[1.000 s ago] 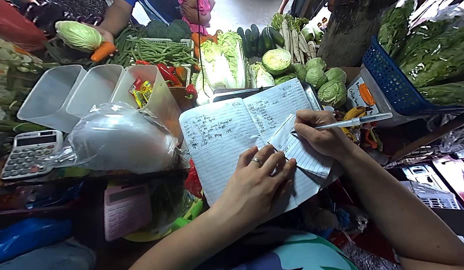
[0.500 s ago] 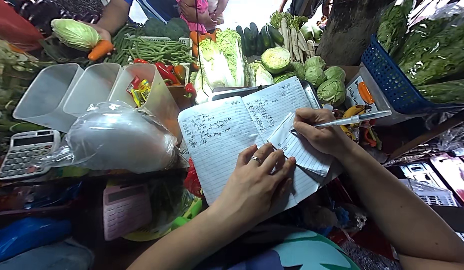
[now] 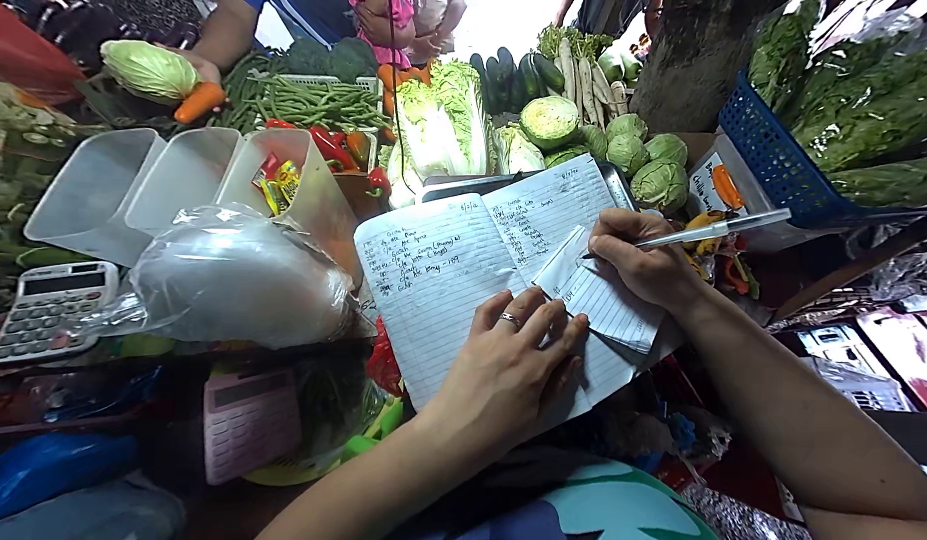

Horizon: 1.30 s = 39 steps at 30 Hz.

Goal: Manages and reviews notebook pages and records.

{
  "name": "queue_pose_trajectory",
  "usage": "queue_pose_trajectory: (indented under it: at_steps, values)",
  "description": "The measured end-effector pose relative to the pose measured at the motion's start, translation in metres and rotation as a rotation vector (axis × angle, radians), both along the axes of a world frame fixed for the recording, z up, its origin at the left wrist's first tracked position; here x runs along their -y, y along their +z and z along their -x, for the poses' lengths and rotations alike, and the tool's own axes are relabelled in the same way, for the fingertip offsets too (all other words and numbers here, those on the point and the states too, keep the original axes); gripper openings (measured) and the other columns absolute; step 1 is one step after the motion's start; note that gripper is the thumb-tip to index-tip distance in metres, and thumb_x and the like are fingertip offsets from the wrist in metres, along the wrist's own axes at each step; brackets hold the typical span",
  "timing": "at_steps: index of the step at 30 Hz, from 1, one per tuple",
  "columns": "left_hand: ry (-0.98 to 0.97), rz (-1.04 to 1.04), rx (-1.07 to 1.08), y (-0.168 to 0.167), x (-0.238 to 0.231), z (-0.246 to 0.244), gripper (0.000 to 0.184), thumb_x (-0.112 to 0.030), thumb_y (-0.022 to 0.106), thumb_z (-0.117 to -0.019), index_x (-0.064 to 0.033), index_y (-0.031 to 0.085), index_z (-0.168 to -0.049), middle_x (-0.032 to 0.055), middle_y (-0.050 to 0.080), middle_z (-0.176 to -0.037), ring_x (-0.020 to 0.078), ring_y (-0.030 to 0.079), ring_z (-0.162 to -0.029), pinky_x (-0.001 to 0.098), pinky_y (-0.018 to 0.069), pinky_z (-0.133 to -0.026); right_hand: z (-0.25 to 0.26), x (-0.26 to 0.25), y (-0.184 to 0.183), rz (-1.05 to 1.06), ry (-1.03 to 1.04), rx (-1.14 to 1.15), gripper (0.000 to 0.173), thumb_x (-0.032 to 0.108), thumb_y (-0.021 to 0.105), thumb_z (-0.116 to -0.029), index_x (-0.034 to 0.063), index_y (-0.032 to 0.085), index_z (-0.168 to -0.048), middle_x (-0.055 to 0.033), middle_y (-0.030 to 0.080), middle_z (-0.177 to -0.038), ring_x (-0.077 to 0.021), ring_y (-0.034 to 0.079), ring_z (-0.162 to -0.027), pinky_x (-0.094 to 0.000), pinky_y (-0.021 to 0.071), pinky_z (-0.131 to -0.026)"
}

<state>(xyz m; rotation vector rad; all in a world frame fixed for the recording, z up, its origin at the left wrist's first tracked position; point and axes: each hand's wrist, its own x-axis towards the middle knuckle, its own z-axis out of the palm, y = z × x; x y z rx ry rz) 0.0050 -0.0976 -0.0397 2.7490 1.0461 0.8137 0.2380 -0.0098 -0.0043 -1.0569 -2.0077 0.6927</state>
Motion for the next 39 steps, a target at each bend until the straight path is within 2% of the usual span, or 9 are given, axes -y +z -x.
queue_pose_trajectory:
  at_steps: [5,8,13,18,24,29,39]
  values:
    - [-0.003,0.009,-0.001,0.0000,0.0001,0.0003,0.041,-0.037,0.040,-0.1081,-0.0266,0.063,-0.141,0.0023,0.065,-0.136,0.0242,0.053,-0.136,0.0490,0.0375,-0.113,0.0026,0.0001,0.0018,-0.002,0.001,0.051,0.027,0.004,0.051,-0.0894,0.0140,0.051,-0.065,0.0073,0.043,-0.055,-0.0004,0.038,-0.047,-0.0174,0.0300,-0.043]
    - [0.001,0.004,-0.001,0.0003,0.0002,0.0007,0.041,-0.038,0.040,-0.1080,-0.0269,0.063,-0.141,0.0023,0.065,-0.136,0.0245,0.053,-0.136,0.0491,0.0378,-0.113,0.0015,0.0008,0.0027,0.056,-0.053,-0.024,0.027,0.005,0.049,-0.0903,0.0158,0.051,-0.066,0.0079,0.045,-0.055,-0.0006,0.041,-0.045,-0.0171,0.0331,-0.043]
    - [0.001,0.009,-0.007,0.0003,-0.0002,0.0003,0.041,-0.038,0.040,-0.1081,-0.0276,0.063,-0.141,0.0018,0.065,-0.136,0.0239,0.053,-0.136,0.0492,0.0373,-0.113,0.0017,0.0012,0.0006,-0.015,-0.043,0.063,0.026,0.005,0.052,-0.0909,0.0139,0.051,-0.067,0.0066,0.042,-0.055,-0.0015,0.038,-0.046,-0.0183,0.0297,-0.043]
    - [0.001,0.008,-0.005,0.0002,0.0000,0.0003,0.041,-0.037,0.039,-0.1083,-0.0274,0.063,-0.141,0.0019,0.065,-0.136,0.0244,0.052,-0.136,0.0492,0.0376,-0.113,0.0026,0.0013,0.0023,-0.004,-0.068,0.032,0.027,0.003,0.051,-0.0900,0.0147,0.050,-0.065,0.0073,0.043,-0.054,-0.0004,0.038,-0.045,-0.0169,0.0304,-0.042]
    - [-0.002,0.001,-0.002,-0.0007,-0.0003,0.0000,0.041,-0.038,0.040,-0.1082,-0.0272,0.063,-0.140,0.0017,0.065,-0.136,0.0242,0.053,-0.135,0.0491,0.0380,-0.113,-0.0036,0.0010,-0.0011,0.071,0.079,-0.072,0.024,0.003,0.051,-0.0887,0.0139,0.053,-0.067,0.0070,0.048,-0.058,-0.0008,0.044,-0.049,-0.0164,0.0355,-0.046]
    - [-0.006,0.009,0.009,-0.0004,0.0001,0.0005,0.042,-0.037,0.039,-0.1085,-0.0267,0.063,-0.140,0.0026,0.065,-0.136,0.0247,0.053,-0.136,0.0500,0.0375,-0.113,-0.0011,0.0017,0.0001,0.015,0.097,0.001,0.026,0.003,0.051,-0.0887,0.0129,0.051,-0.065,0.0070,0.044,-0.055,-0.0002,0.041,-0.047,-0.0169,0.0315,-0.043]
    - [-0.002,0.005,0.006,-0.0004,0.0000,-0.0001,0.042,-0.037,0.039,-0.1082,-0.0268,0.064,-0.140,0.0027,0.066,-0.135,0.0250,0.054,-0.135,0.0504,0.0377,-0.113,-0.0020,0.0007,0.0003,0.014,0.092,-0.003,0.026,0.002,0.051,-0.0866,0.0136,0.051,-0.063,0.0078,0.046,-0.055,0.0009,0.041,-0.047,-0.0165,0.0320,-0.043]
